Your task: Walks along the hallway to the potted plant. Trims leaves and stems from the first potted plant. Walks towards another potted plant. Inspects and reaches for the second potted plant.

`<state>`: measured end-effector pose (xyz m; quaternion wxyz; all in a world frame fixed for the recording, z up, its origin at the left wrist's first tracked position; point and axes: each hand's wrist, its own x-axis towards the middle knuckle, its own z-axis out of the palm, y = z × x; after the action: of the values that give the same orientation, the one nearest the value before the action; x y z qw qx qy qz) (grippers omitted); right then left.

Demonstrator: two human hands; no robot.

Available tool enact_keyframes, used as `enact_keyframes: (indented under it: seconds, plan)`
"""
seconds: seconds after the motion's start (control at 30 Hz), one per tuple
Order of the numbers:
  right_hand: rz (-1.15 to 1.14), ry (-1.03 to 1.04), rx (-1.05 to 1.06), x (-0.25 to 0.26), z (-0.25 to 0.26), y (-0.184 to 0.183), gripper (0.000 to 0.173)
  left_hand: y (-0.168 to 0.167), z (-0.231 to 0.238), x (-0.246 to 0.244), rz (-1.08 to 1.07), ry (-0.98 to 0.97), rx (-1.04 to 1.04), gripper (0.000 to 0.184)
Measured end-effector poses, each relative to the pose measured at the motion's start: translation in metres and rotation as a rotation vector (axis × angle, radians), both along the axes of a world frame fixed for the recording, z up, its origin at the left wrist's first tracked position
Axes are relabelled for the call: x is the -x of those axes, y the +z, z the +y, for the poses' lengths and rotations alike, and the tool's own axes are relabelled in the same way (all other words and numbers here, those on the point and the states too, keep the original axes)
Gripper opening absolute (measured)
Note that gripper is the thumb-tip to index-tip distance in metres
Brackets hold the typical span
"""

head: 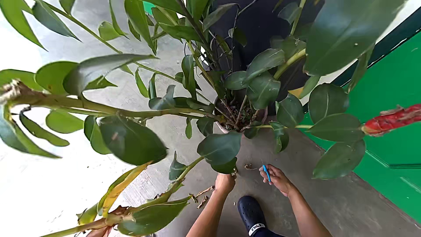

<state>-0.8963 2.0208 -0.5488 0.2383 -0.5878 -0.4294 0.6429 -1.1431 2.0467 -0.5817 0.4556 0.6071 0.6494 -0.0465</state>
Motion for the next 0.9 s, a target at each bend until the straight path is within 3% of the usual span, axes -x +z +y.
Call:
enact_keyframes:
  seconds: [0.1, 0.17, 0.27, 0.37, 0.43, 0.53, 0.67, 0.77, 0.9]
  plan:
    - [-0.012, 0.002, 0.025, 0.001, -0.007, -0.005, 0.030, 0.005, 0.012, -0.006, -0.342, 0.241, -0.331, 0.037]
    - [-0.018, -0.004, 0.040, 0.001, -0.012, -0.005, 0.032, 0.023, 0.040, -0.019, -0.556, 0.387, -0.411, 0.037]
    - [-0.019, -0.008, 0.048, -0.002, -0.013, -0.008, 0.031, 0.062, 0.072, -0.026, -0.681, 0.382, -0.332, 0.034]
    - [-0.025, -0.018, 0.094, -0.005, -0.015, -0.008, 0.030, 0.050, 0.064, -0.016, -0.664, 0.281, -0.327, 0.035]
    - [-0.022, -0.071, 0.161, -0.002, -0.017, -0.007, 0.030, 0.030, 0.044, 0.001, -0.530, 0.241, -0.292, 0.039]
    - [-0.096, -0.146, 0.343, 0.012, -0.017, 0.003, 0.038, 0.044, 0.016, 0.035, -0.266, 0.188, -0.076, 0.043]
    - [-0.446, 0.123, 0.522, 0.024, -0.024, 0.044, 0.052, 0.057, -0.052, 0.095, -0.148, 0.220, 0.168, 0.046]
    - [-0.664, 0.394, 0.507, 0.024, -0.028, 0.075, 0.056, 0.090, -0.119, 0.156, -0.077, 0.424, 0.311, 0.045]
    - [-0.823, 0.495, 0.458, 0.037, -0.024, 0.148, 0.059, 0.149, -0.229, 0.232, -0.027, 0.739, 0.394, 0.040]
